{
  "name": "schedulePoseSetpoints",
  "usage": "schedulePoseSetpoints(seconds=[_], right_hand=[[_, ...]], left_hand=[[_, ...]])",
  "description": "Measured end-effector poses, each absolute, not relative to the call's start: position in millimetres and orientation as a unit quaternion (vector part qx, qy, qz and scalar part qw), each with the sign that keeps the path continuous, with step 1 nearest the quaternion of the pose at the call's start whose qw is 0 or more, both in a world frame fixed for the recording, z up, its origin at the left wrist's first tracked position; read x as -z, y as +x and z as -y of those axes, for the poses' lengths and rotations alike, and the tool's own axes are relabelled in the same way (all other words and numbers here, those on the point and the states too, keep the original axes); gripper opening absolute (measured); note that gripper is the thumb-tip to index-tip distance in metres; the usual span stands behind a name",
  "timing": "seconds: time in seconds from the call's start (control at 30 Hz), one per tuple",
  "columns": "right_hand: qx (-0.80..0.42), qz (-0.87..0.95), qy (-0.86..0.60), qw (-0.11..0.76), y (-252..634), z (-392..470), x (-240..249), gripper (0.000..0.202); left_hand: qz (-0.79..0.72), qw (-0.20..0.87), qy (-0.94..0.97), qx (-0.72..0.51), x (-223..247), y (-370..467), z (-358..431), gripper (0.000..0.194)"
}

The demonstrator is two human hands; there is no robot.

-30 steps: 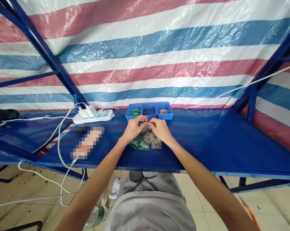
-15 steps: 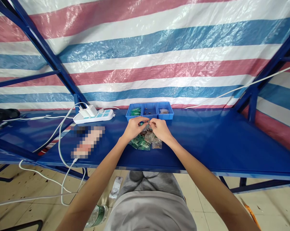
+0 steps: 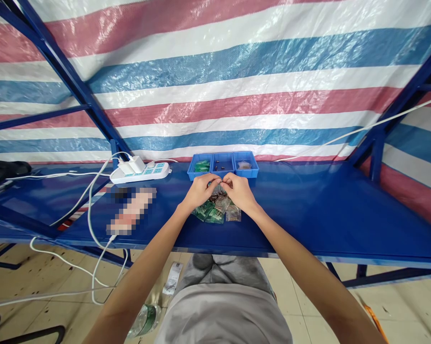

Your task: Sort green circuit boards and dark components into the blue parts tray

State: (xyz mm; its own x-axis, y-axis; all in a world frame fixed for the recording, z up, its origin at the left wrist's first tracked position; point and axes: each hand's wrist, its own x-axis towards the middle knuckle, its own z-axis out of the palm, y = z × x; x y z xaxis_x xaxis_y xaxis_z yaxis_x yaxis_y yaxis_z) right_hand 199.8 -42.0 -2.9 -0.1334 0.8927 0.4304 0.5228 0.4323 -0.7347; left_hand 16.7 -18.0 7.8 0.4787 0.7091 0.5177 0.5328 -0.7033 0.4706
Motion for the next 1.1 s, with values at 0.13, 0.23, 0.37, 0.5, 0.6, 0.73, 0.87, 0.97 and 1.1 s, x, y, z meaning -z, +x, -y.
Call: schedulePoseSetpoints(seconds=[0.13,0.23,0.37,0.5,0.6,0.73,0.87,0.97,1.1], right_hand=[[-0.193,0.717,-0.491,0.455,198.1,43.3,0.9,0.01],[-0.186,0.716,-0.488,0.464,197.1,43.8,-1.2,0.012],[-0.193,0.723,-0.48,0.457,196.9,46.7,-2.5,0.017],[-0.208,0.707,-0.492,0.463,200.1,46.9,-4.5,0.018],[-0.196,0.698,-0.504,0.469,202.8,31.2,-13.8,0.019],[-0.184,0.693,-0.52,0.465,201.5,-11.7,-34.3,0.018],[-0.245,0.632,-0.544,0.494,205.5,-30.5,-36.4,0.02],[-0.253,0.675,-0.507,0.473,217.2,-10.9,-18.4,0.021],[-0.195,0.729,-0.505,0.419,227.7,22.7,3.9,0.02]], left_hand=[[-0.373,0.128,0.85,-0.349,-9.2,17.3,20.2,0.033],[-0.373,0.128,0.85,-0.349,-9.8,17.9,20.7,0.033],[-0.38,0.119,0.856,-0.328,-11.3,16.2,19.7,0.037],[-0.424,0.079,0.824,-0.368,-14.1,6.7,15.2,0.033],[-0.463,0.055,0.792,-0.395,-15.5,-2.1,11.7,0.024],[-0.487,0.029,0.792,-0.368,-14.4,-7.8,10.1,0.018],[-0.498,0.016,0.8,-0.333,-11.1,-8.6,9.8,0.018],[-0.507,0.019,0.81,-0.293,-9.0,-8.8,9.1,0.019],[-0.506,0.04,0.825,-0.248,-6.7,-10.0,6.8,0.021]])
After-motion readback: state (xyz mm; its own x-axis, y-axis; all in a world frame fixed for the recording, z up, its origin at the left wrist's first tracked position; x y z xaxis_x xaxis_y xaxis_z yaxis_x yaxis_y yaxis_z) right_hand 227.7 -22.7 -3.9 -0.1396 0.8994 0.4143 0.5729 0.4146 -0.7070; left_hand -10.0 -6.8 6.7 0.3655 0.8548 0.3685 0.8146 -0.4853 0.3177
